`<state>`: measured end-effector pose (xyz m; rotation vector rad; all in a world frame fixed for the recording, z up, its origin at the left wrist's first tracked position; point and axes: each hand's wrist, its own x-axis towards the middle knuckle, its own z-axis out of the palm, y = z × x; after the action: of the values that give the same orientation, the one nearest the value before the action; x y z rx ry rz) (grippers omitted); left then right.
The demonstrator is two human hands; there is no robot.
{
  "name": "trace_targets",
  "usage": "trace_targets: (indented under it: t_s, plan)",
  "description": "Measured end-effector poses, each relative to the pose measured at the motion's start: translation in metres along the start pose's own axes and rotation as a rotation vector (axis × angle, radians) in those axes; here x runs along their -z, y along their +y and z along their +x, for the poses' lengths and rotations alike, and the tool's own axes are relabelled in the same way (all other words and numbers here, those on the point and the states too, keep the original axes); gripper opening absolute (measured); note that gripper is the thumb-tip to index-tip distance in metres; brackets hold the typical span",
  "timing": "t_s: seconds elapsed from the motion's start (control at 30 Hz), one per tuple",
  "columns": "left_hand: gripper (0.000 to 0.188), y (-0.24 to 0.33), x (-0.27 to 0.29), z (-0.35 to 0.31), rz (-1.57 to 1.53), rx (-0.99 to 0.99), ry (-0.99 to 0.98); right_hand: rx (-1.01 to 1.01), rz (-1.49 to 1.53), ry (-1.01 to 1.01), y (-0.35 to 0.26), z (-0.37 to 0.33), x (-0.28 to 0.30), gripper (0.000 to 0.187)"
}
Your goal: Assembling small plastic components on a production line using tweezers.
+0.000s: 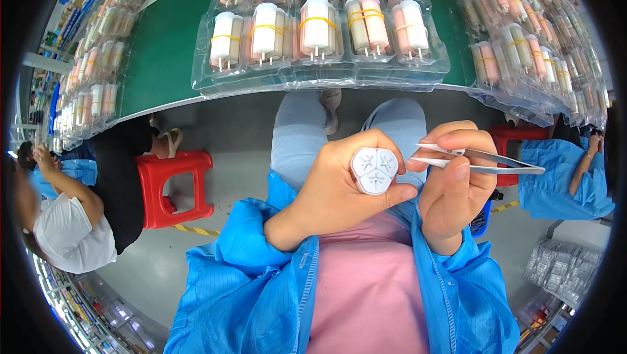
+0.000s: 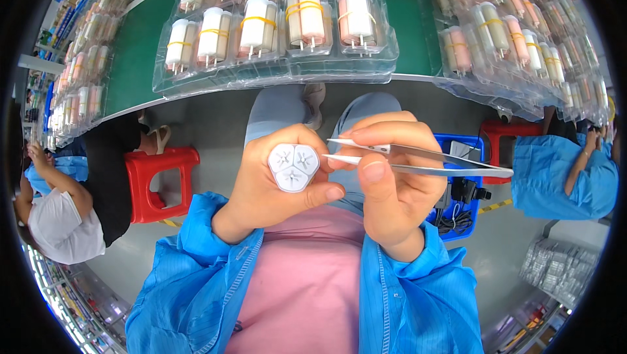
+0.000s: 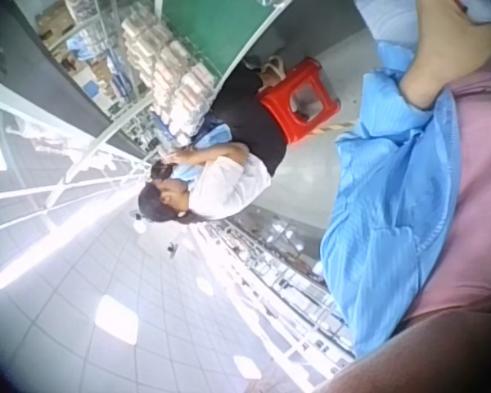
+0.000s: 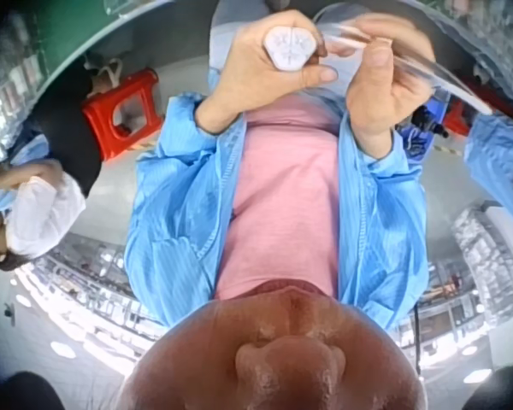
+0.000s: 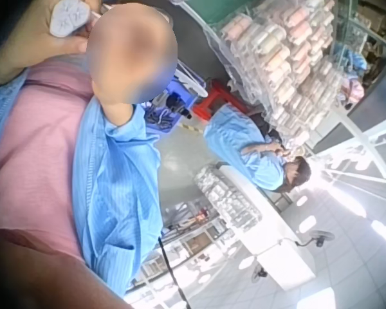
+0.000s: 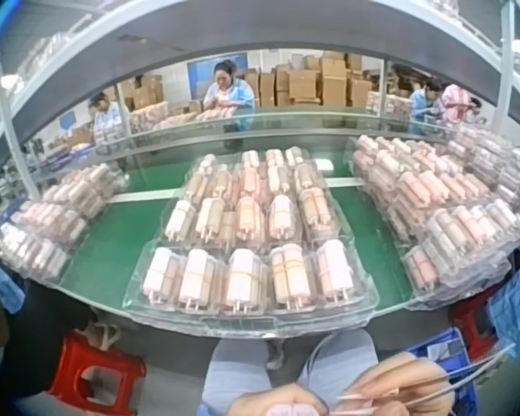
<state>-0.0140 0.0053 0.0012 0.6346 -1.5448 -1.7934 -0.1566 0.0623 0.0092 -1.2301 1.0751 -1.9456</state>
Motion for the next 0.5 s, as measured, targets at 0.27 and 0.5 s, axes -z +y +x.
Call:
trace_targets:
  t_s: [0.27,0.5]
  plan:
    - [0.029,0.003,-0.003,-0.003,-0.017,0.017,-0.015,0.170,-0.129,-0.186,-0.002,0.004,-0.004,0.021]
    - [0.025,0.018,0.006,-0.008,0.092,0.095,-0.013,0.181,-0.175,-0.062,0.000,0.024,-0.005,0.022]
